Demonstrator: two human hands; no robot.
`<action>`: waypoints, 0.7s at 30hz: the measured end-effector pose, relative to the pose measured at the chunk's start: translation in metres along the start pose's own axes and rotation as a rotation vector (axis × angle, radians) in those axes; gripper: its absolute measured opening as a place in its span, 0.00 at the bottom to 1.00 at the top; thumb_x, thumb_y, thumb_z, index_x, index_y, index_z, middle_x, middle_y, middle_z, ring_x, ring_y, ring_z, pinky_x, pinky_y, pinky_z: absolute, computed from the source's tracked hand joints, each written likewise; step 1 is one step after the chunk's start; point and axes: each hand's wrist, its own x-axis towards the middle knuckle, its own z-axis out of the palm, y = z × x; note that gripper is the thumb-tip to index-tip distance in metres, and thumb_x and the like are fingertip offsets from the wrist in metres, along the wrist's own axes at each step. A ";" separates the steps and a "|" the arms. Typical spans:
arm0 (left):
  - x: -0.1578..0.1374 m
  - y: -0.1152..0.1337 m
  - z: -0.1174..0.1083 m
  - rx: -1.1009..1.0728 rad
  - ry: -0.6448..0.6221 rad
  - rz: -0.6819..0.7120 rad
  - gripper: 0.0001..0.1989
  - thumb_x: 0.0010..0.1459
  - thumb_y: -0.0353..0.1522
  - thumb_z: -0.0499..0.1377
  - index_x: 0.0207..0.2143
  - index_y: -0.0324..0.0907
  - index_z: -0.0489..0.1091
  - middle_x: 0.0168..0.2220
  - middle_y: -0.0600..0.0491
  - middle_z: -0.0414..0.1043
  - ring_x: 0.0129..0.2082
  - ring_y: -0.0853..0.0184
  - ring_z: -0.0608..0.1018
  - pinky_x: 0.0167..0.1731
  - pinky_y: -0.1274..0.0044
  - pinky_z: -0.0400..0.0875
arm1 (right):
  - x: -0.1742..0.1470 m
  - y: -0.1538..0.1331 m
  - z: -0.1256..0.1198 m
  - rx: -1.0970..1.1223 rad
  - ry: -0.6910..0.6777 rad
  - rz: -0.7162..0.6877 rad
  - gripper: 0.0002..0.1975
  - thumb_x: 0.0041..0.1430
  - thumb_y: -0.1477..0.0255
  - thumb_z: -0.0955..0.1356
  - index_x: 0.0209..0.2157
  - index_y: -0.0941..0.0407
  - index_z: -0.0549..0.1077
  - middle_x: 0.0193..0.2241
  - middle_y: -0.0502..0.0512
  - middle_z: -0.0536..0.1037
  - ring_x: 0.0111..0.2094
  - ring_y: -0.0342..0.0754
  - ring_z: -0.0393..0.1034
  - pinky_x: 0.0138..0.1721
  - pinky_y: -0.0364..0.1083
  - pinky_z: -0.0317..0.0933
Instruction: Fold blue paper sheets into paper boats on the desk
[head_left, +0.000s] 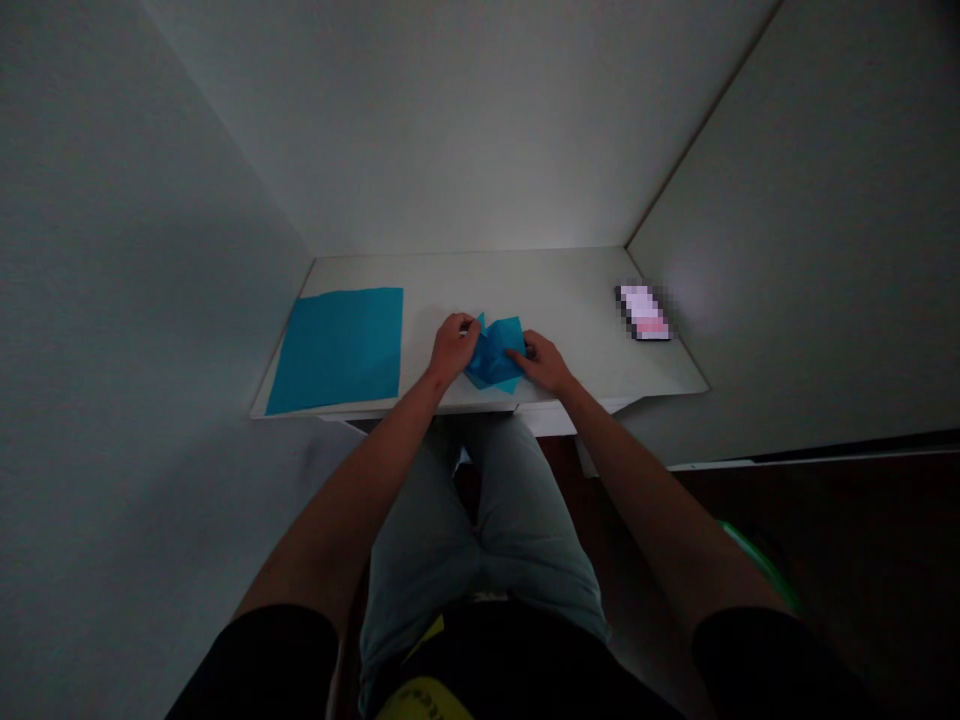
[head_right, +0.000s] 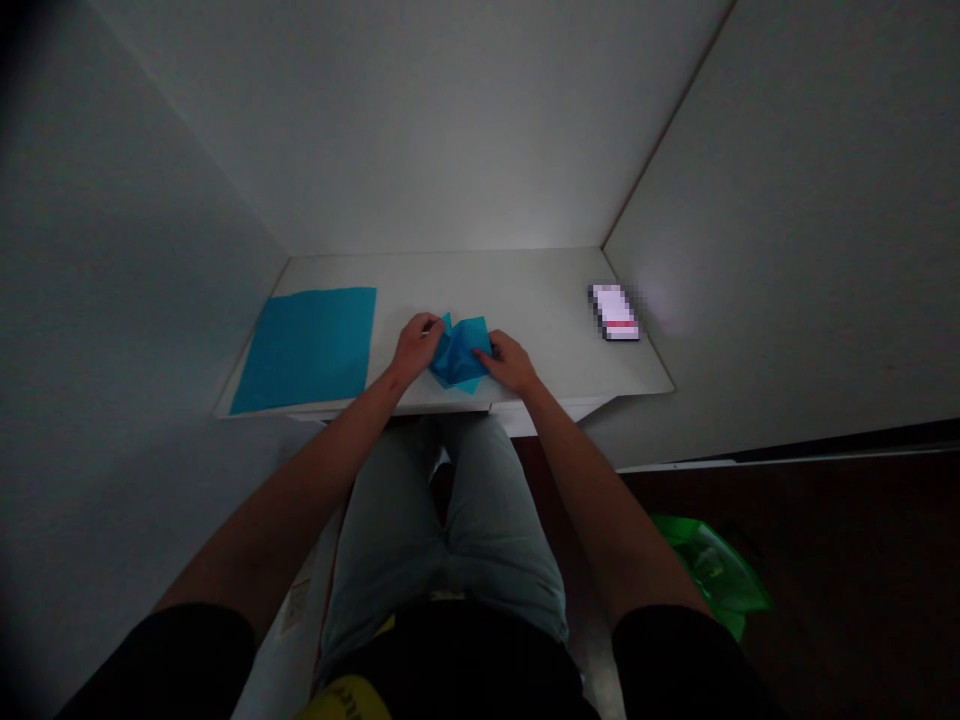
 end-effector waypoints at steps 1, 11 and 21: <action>0.003 0.000 -0.004 -0.036 0.022 -0.035 0.09 0.71 0.32 0.61 0.33 0.46 0.70 0.37 0.51 0.78 0.41 0.61 0.80 0.49 0.69 0.77 | 0.001 0.001 0.000 0.012 0.010 0.007 0.19 0.65 0.49 0.71 0.42 0.51 0.79 0.44 0.58 0.84 0.45 0.57 0.76 0.49 0.55 0.71; 0.017 -0.029 -0.050 -0.011 0.212 -0.223 0.13 0.76 0.37 0.57 0.34 0.48 0.66 0.35 0.50 0.74 0.44 0.55 0.79 0.50 0.66 0.74 | 0.002 0.007 0.000 0.305 0.122 0.099 0.33 0.64 0.38 0.70 0.53 0.51 0.79 0.47 0.60 0.86 0.48 0.60 0.80 0.53 0.59 0.76; -0.003 -0.037 -0.040 -0.082 0.167 -0.262 0.19 0.67 0.46 0.69 0.48 0.46 0.68 0.51 0.38 0.82 0.55 0.46 0.84 0.58 0.56 0.79 | 0.003 0.003 -0.003 0.473 0.130 0.147 0.36 0.57 0.35 0.74 0.52 0.50 0.76 0.44 0.58 0.87 0.41 0.57 0.82 0.47 0.58 0.79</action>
